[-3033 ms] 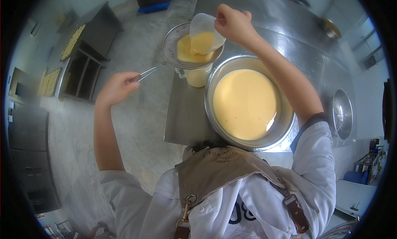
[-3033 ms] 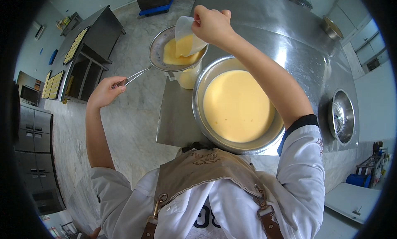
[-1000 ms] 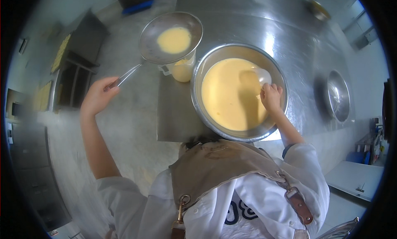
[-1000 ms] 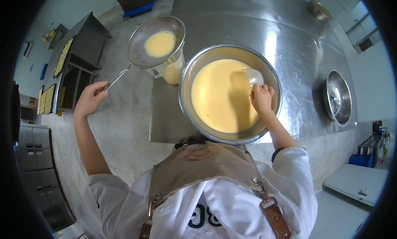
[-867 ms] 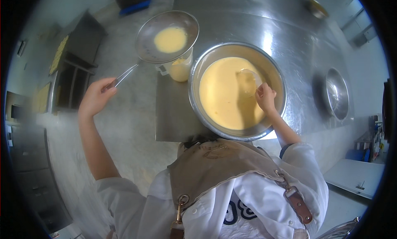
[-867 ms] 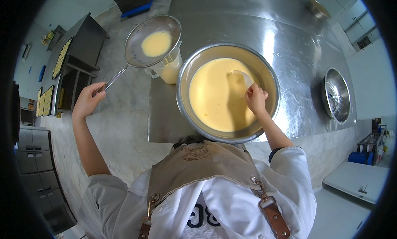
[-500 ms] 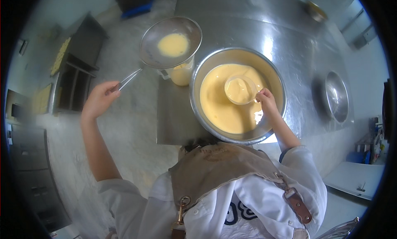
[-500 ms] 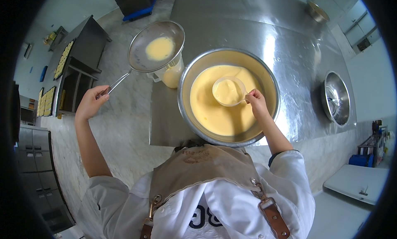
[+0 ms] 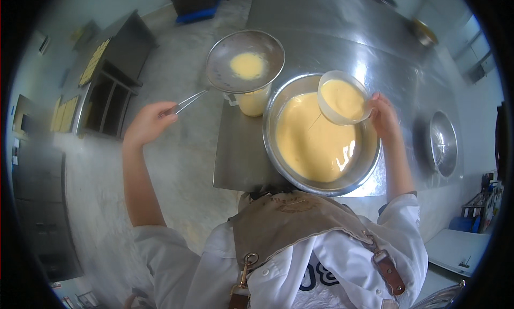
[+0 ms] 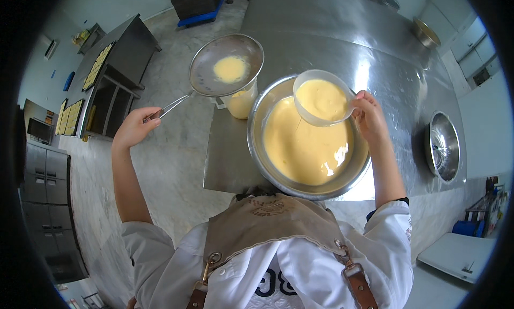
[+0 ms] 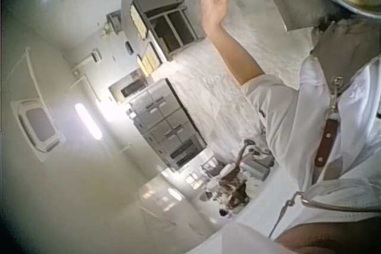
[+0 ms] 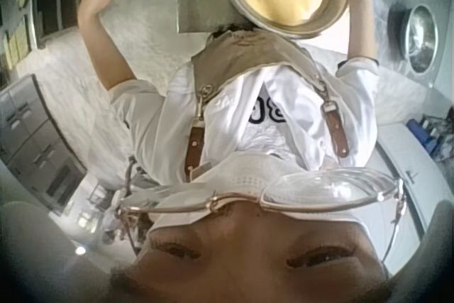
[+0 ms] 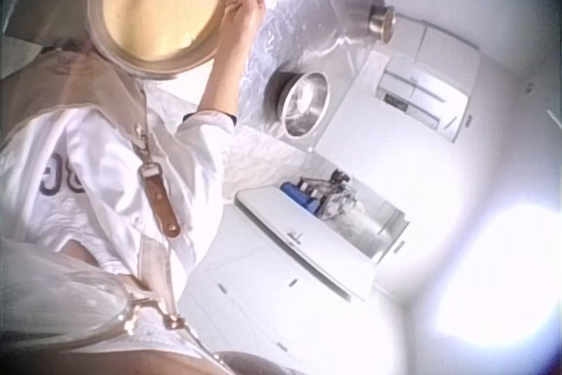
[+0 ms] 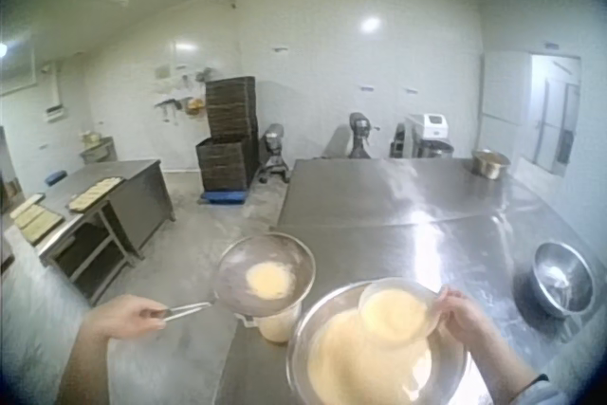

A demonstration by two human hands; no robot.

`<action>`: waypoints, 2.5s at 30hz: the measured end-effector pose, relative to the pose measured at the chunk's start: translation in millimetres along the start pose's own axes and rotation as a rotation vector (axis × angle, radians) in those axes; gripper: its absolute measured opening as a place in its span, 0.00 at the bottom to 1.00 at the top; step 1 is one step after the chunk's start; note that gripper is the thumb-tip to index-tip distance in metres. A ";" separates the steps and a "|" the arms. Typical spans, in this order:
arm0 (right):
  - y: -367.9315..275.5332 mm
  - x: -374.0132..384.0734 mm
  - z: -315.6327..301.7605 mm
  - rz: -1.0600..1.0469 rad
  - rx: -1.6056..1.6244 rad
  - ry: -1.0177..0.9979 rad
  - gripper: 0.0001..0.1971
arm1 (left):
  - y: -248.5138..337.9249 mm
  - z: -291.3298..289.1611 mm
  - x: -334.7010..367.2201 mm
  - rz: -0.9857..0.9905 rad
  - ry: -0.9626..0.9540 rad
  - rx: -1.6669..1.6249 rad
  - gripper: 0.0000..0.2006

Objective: The recorder uses a measuring cup to scoop a yellow mixture from a bowl and pour it through a hand-held strainer into a pitcher.

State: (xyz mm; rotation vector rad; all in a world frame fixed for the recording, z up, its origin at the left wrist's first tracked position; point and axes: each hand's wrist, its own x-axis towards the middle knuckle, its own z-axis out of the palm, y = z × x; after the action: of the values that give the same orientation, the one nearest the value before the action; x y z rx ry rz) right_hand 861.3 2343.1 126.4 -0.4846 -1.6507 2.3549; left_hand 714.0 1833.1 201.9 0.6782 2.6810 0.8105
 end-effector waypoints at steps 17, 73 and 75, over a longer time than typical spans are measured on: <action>-37.0 83.3 155.8 -0.080 -0.111 -0.333 0.04 | 5.1 4.4 6.0 0.005 -0.041 -0.038 0.10; -21.2 119.6 205.4 -0.448 -0.983 -0.112 0.12 | 2.2 1.3 6.9 0.013 -0.004 0.014 0.11; -21.0 120.1 205.6 -0.450 -0.989 -0.112 0.12 | 1.9 0.4 6.6 -0.001 -0.020 0.012 0.11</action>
State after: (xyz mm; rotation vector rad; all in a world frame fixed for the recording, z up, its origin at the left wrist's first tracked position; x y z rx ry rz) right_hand 670.2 2216.3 193.9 -0.0883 -2.5684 1.1598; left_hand 709.2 1838.0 202.0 0.6843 2.6700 0.7841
